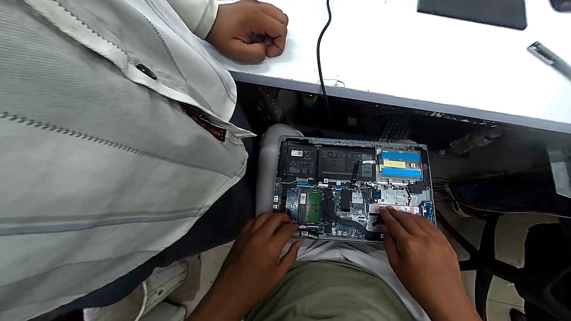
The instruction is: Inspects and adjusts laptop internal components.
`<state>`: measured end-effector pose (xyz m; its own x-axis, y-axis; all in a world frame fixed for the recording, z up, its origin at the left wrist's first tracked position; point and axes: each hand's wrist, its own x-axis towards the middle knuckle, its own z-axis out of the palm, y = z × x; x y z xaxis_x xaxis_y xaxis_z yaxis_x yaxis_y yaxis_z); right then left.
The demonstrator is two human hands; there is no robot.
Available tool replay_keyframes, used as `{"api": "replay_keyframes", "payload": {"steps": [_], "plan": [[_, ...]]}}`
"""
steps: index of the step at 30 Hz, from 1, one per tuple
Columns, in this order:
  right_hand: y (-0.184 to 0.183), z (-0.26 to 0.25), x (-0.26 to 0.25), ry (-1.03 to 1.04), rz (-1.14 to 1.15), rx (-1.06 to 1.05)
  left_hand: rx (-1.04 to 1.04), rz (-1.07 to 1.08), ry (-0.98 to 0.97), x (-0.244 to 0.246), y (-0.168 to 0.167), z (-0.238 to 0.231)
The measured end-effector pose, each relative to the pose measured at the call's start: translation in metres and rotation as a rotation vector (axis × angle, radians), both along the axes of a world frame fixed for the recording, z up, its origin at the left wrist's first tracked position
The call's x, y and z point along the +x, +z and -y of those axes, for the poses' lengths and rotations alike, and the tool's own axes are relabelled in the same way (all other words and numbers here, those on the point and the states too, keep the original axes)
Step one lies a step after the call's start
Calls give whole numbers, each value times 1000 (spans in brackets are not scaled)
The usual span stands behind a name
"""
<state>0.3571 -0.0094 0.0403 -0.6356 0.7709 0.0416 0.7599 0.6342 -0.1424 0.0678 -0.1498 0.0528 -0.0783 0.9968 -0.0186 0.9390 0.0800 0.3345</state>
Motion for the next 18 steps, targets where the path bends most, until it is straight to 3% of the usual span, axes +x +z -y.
{"api": "replay_keyframes", "payload": {"steps": [4,8,11,18], "plan": [[9,7,-19,118,-74,-23,-43,21,78,-6,-5,6],[2,12,-55,385,-262,-314,-65,103,122,-14,-10,13],[-6,14,-79,507,-237,-324,-68,220,143,-20,-12,17],[-7,6,-98,573,-135,-358,41,495,151,-29,-22,28]]}}
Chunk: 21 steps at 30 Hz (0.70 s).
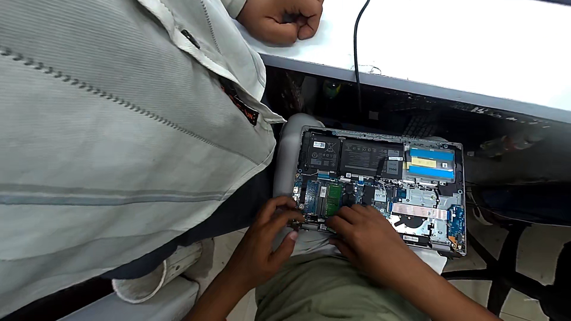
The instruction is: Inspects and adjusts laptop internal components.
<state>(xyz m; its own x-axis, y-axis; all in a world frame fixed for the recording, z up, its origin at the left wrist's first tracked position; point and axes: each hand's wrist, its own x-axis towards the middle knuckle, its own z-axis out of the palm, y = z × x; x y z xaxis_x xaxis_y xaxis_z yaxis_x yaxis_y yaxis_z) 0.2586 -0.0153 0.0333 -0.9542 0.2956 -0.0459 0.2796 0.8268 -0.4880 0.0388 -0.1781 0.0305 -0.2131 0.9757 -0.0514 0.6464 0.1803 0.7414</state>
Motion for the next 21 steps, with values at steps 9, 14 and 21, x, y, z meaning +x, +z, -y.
{"api": "replay_keyframes", "payload": {"steps": [9,14,21], "plan": [[13,-16,-19,122,-81,-126,-337,438,392,-6,-2,-12],[2,2,-37,164,-64,-13,-373,458,448,-3,-3,-19],[-11,16,-34,74,-98,40,-412,449,467,-1,-3,-23]]}}
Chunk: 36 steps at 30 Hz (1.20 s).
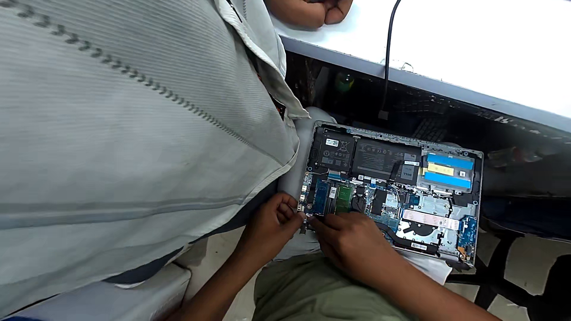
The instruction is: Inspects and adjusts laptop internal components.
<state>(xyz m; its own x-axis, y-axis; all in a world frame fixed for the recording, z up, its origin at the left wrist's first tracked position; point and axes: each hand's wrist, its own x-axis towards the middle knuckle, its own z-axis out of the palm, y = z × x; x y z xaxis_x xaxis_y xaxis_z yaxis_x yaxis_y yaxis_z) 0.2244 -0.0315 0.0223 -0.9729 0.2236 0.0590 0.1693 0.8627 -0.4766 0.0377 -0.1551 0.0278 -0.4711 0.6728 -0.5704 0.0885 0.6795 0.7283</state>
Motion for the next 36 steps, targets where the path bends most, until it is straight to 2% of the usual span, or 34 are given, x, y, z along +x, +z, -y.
{"api": "replay_keyframes", "payload": {"steps": [6,8,12,15,24,27,31,36], "plan": [[5,17,-2,-14,17,278,-38,-47,-54,1,1,0],[5,17,-1,-7,33,260,-63,-56,-61,2,0,-2],[-1,5,5,-37,36,58,-75,-27,-43,3,2,-7],[1,0,7,-29,-18,16,-75,-37,-21,5,2,-9],[5,13,2,-45,-24,256,-59,-34,-22,6,1,-5],[3,13,4,-102,-18,193,-46,-12,-43,4,4,-2],[5,11,18,-129,28,-52,-88,-39,-81,5,10,0],[4,5,41,-230,-72,-100,-136,-22,-89,2,13,-8]]}}
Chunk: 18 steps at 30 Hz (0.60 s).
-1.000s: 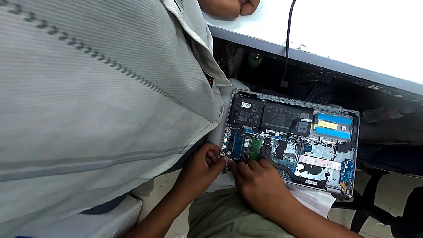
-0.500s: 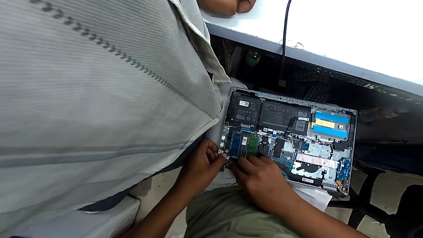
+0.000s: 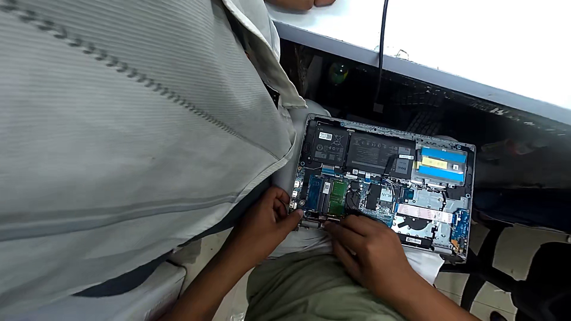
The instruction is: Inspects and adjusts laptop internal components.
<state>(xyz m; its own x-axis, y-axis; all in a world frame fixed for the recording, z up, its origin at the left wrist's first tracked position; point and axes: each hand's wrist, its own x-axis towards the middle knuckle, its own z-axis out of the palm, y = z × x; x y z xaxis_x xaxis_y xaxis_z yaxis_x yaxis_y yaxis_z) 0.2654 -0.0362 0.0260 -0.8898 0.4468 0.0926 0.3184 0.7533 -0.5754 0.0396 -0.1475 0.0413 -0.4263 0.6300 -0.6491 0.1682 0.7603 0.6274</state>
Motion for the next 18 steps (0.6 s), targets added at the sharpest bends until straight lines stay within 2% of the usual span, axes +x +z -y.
{"api": "replay_keyframes", "payload": {"steps": [7,13,15,18], "plan": [[3,-1,-13,94,4,12,-30,-105,-16,3,-4,-4],[1,6,-27,119,138,54,-20,-151,-52,3,-3,-3],[1,8,-28,99,149,70,-24,-188,-97,2,1,-3],[2,11,-30,61,173,72,-36,-352,-234,2,7,-7]]}}
